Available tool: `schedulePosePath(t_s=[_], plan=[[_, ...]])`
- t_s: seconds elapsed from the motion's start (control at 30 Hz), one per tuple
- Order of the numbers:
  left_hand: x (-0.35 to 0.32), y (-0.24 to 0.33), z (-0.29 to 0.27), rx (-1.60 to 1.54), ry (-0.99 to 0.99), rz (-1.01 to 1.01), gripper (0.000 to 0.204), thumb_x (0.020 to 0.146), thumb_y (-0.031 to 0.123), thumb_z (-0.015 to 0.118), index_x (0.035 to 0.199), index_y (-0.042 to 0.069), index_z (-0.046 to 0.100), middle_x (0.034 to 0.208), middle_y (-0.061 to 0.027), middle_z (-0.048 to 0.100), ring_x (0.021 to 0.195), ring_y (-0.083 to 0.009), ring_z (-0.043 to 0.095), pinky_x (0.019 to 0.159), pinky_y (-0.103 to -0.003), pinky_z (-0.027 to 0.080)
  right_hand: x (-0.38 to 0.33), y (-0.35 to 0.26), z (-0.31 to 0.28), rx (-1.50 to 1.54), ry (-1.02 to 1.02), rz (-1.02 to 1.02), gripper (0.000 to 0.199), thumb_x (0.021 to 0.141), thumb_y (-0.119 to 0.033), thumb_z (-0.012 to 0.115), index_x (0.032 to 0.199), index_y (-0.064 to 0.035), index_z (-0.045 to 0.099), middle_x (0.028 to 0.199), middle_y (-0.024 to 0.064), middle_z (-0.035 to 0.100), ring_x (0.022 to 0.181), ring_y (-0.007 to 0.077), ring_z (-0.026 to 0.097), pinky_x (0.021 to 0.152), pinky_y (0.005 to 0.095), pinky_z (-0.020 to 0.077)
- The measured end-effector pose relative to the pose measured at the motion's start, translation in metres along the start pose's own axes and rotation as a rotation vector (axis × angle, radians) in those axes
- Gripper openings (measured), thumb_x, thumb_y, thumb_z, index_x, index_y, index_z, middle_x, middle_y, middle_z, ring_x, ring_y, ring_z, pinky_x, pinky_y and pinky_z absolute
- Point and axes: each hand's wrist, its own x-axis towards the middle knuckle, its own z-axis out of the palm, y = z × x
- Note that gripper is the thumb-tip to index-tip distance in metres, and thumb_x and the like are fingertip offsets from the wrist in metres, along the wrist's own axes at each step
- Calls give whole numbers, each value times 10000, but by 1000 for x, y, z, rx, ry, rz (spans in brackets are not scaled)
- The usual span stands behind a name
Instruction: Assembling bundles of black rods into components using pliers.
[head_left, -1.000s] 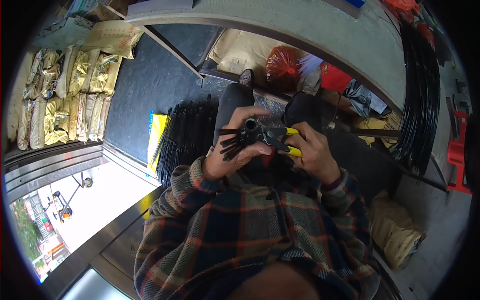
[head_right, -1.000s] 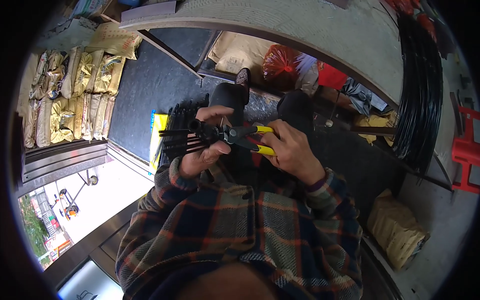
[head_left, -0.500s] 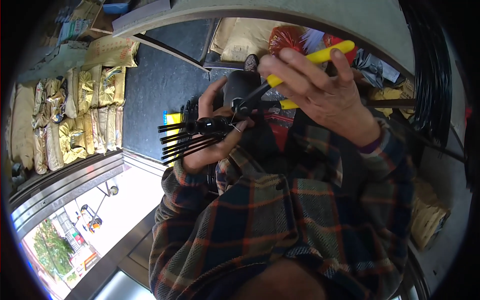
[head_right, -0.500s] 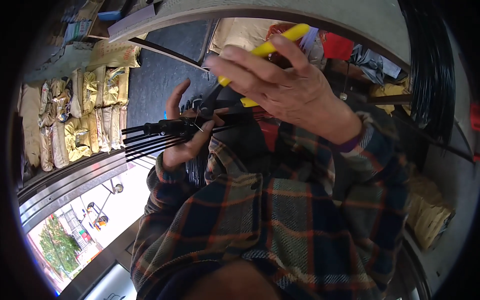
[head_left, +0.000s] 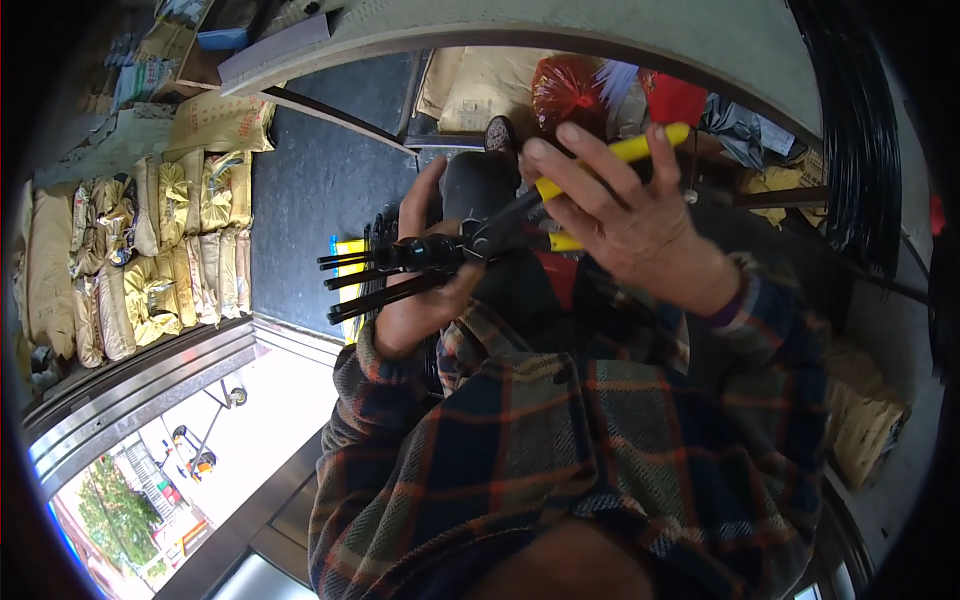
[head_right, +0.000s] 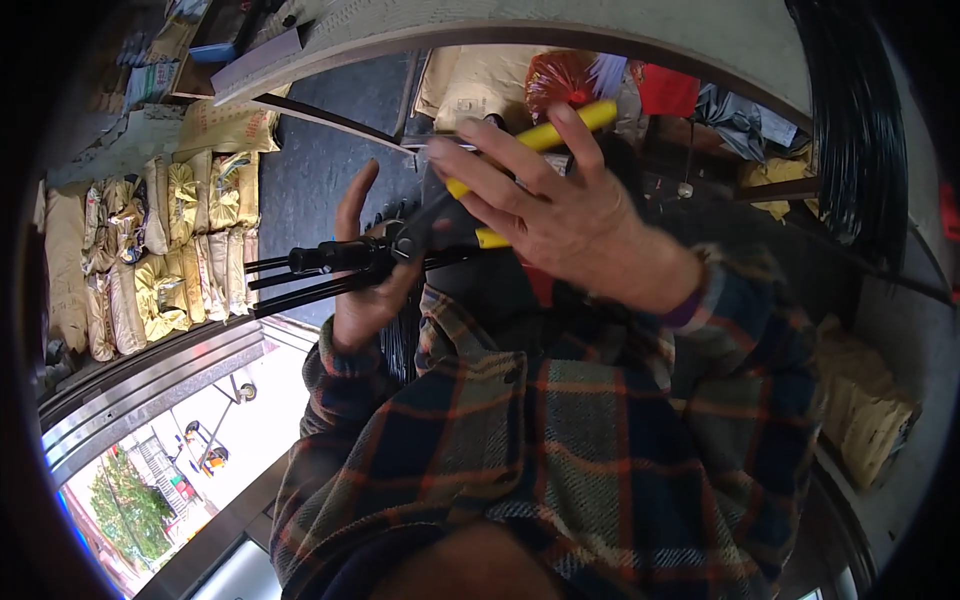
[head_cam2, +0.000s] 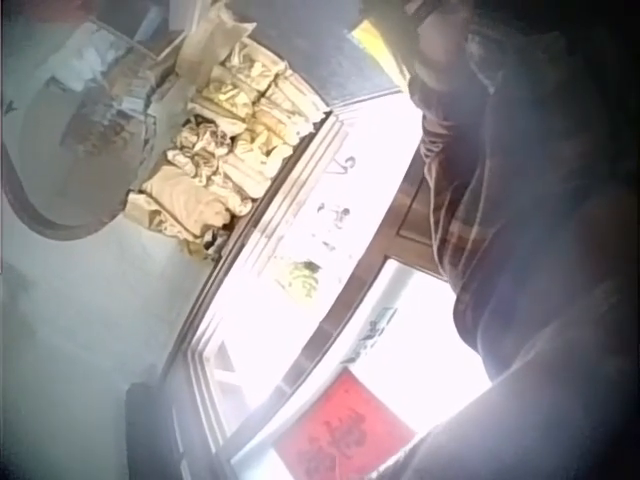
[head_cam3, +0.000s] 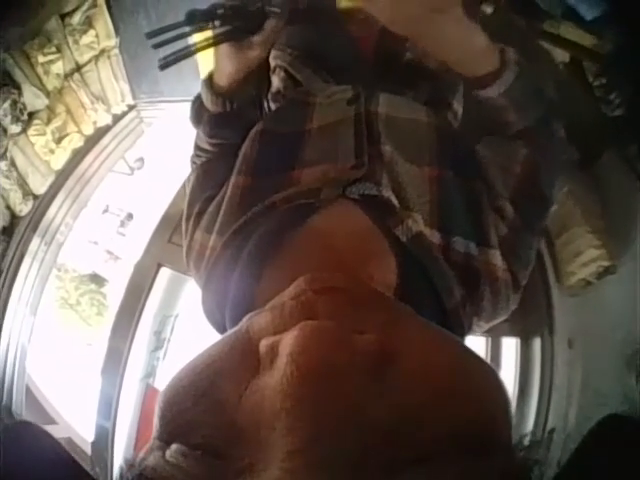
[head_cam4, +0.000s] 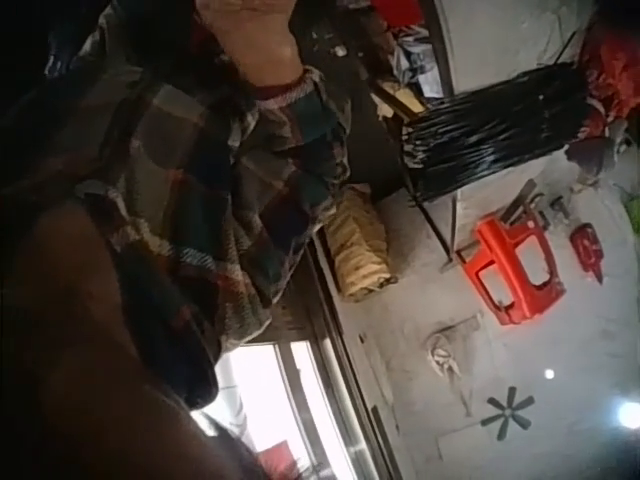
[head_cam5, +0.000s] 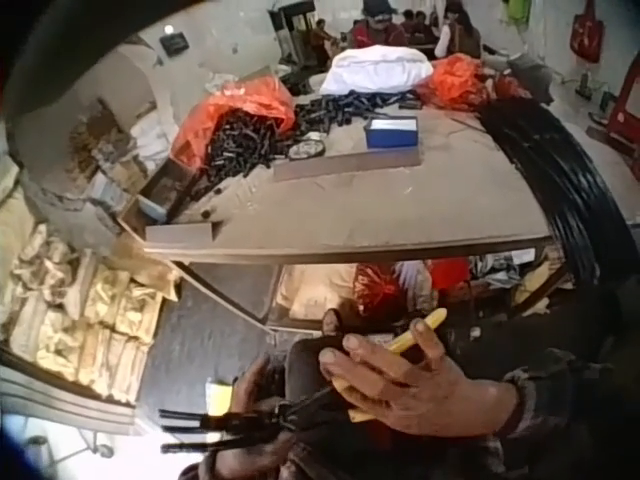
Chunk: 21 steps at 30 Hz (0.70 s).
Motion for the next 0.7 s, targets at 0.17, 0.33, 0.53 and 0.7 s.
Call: schedulePosePath(t_s=[0.17, 0.33, 0.53, 0.7], plan=[[0, 0, 7, 55, 115, -56, 705, 735, -31, 597, 1320, -79, 206, 792, -44, 603, 799, -94, 548, 949, -331, 344, -19, -25, -3, 353, -91, 239, 170, 753, -159, 625, 914, -113, 594, 1214, 54, 445, 1105, 228, 439, 950, 500, 304], [7, 17, -7, -199, -242, -116, 839, 655, 201, 774, 1321, -15, 311, 923, -103, 605, 869, -149, 564, 771, -278, 434, -12, 35, -20, 1098, -507, 5, 265, 714, -144, 694, 900, -42, 536, 1032, 101, 545, 789, 217, 589, 652, 286, 487], [5, -6, 1, -215, -324, 186, 722, 655, 495, 705, 1107, -36, 521, 953, -130, 582, 876, -215, 564, 817, -331, 423, -10, 45, -21, 1943, -1309, 445, 600, 680, -204, 753, 1120, -30, 383, 942, 104, 563, 650, 150, 594, 594, 262, 491], [3, -11, 14, -206, 8, 206, 596, 638, 274, 763, 1133, 21, 547, 994, -121, 586, 888, -226, 577, 781, -311, 426, -21, 22, -38, 976, -475, 228, 506, 747, -107, 661, 1166, -19, 391, 947, 126, 570, 677, 173, 610, 584, 292, 489]])
